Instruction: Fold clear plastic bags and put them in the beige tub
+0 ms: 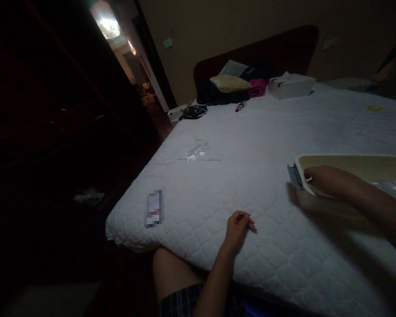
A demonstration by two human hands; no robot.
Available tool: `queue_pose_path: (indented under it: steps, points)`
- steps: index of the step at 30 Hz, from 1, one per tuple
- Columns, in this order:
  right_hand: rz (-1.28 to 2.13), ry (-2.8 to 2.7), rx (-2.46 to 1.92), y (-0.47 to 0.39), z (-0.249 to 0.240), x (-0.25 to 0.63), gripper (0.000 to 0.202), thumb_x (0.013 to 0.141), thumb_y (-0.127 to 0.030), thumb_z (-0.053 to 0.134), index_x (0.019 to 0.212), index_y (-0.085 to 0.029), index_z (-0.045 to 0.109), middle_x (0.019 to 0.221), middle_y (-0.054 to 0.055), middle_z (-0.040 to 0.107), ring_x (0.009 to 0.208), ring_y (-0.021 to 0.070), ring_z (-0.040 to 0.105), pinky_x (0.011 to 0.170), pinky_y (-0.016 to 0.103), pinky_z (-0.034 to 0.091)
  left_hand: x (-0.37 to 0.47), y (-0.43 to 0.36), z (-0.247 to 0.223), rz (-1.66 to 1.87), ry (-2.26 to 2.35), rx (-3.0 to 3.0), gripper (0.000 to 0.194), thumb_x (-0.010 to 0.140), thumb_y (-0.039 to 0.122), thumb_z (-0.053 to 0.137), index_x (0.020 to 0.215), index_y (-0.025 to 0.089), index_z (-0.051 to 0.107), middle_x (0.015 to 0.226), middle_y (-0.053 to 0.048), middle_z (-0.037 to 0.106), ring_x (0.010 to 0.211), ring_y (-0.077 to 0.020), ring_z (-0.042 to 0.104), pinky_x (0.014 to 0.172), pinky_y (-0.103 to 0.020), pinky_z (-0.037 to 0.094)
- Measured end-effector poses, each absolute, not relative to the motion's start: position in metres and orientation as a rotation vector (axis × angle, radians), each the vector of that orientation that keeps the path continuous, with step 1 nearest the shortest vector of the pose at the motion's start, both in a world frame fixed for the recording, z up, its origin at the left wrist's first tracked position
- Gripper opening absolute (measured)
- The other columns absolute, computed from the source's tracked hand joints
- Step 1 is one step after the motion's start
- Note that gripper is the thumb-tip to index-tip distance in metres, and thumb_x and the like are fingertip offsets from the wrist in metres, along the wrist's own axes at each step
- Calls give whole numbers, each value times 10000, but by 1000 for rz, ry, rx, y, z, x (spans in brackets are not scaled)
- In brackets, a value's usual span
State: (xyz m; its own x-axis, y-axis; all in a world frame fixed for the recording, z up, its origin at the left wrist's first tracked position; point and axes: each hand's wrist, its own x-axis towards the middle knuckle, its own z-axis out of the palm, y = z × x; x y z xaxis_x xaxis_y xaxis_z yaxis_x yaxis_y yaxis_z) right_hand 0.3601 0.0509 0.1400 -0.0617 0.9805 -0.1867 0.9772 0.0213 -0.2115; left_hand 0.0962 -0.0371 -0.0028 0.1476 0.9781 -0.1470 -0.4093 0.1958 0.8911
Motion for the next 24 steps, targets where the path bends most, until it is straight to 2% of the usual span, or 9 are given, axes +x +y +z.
queue_pose_path:
  steps: [2,5,7,10,13,15,17,21,24]
  points:
    - [-111,-2233,-2177,40,154,332,89,743,-195,564,702,-145,624,724,158,640,597,221,584,517,306,329,96,-36,-6,1179,870,813,321,719,423,648,773,127,536,645,-8,599,487,-112,571,534,-268,477]
    - [-433,-2239,-1915,31,155,280,179,800,-107,445,826,-147,617,811,145,644,635,210,603,505,284,339,97,-36,-9,1178,874,820,306,731,414,632,769,128,531,647,-10,595,488,-112,572,527,-259,468]
    - [-292,-2272,-1654,34,135,245,220,843,-142,407,888,-156,622,862,123,657,693,209,625,559,298,416,97,-37,-10,1187,908,852,279,755,401,601,777,131,533,651,-11,592,488,-112,569,522,-255,460]
    - [-7,-2271,-1341,46,81,199,269,878,-250,408,1019,-160,618,992,110,669,860,207,639,728,322,495,91,-46,-10,1250,1057,1018,210,814,346,520,771,142,550,640,-9,577,518,-112,559,539,-255,453]
    - [-11,-2246,-1254,52,22,166,350,897,-291,379,1118,-130,599,1227,154,581,1136,241,537,909,380,456,72,-61,-9,1376,1380,1422,174,838,236,459,733,156,573,655,-27,577,628,-135,560,616,-275,455]
    - [-88,-2259,-1284,50,-5,154,375,899,-282,370,1148,-105,590,1273,176,544,1178,265,504,959,424,417,53,-67,-7,1446,1562,1745,163,827,176,444,732,162,576,688,-40,588,688,-153,556,667,-301,458]
    - [-154,-2265,-1345,48,-21,148,403,901,-281,374,1206,-91,558,1317,188,502,1224,288,458,998,448,372,31,-66,-3,1419,1655,2033,156,822,146,437,738,164,567,722,-49,597,733,-163,557,722,-326,466]
    - [-184,-2267,-1387,47,-28,149,448,904,-318,385,1267,-86,509,1371,193,441,1280,292,388,1031,443,329,-5,-37,4,1121,1900,2339,106,813,152,482,827,158,586,888,-81,623,903,-197,571,836,-370,475]
    - [-183,-2268,-1408,49,-29,150,482,905,-331,384,1300,-69,467,1371,190,444,1284,281,382,1035,434,326,-17,-11,2,891,2166,2416,218,823,189,492,1013,133,583,1162,-144,567,1150,-266,489,940,-446,433]
